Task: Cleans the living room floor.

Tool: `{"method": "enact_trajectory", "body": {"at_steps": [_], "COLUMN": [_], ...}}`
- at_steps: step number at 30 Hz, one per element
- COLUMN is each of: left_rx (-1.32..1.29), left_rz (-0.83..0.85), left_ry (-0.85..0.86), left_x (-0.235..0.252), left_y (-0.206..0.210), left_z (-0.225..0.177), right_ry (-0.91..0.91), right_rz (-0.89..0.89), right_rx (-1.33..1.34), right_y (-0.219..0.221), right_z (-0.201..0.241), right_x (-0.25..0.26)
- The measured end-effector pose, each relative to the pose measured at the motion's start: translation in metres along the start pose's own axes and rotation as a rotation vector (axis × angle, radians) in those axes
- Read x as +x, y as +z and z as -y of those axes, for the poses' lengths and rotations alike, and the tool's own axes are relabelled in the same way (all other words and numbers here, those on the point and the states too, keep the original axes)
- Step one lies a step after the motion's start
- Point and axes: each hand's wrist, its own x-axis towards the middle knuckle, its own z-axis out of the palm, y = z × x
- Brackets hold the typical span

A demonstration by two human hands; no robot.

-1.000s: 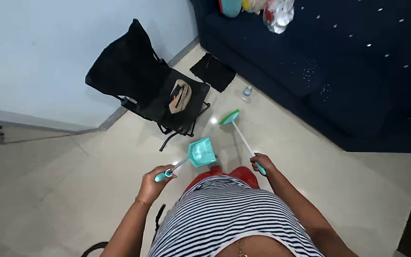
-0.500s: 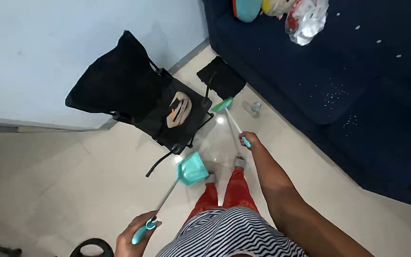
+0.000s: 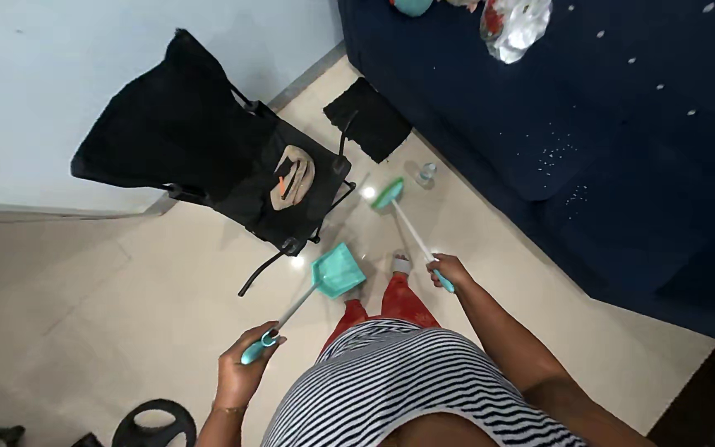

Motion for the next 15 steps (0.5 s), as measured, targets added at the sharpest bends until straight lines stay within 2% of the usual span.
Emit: {"method": "enact_trajectory", "body": {"at_steps": [3,6,11,13,15], "left_rx": [-0.003,0.005,0.031,0.039,0.045], "left_rz": [0.033,0.038,0.077,0.087,0.094], "left_ry": [0.026,0.067,0.095,0.113,0.128], "left_x": [0.013,0.024,0.044,0.052,0.057], "left_y": [0.005,0.008,0.016,0.020,0.023], "left_z": [-0.010,-0.020,-0.028,-0.031,-0.036], "right_ry": [0.000,0.043,0.107,0.129,0.122], "right_rz": [0.031,-0.008,-0.109,-0.147,-0.162], "right_rx": [0.032,0.107,0.180,0.191,0.208], "right_y": [-0.003,-0.025,-0.081,-0.089,-0.086], "right_z": [0.003,-0.022,-0.097,-0.110,-0.103], "right_x": [0.053,0.076,0.035,0.009,-0.019]}}
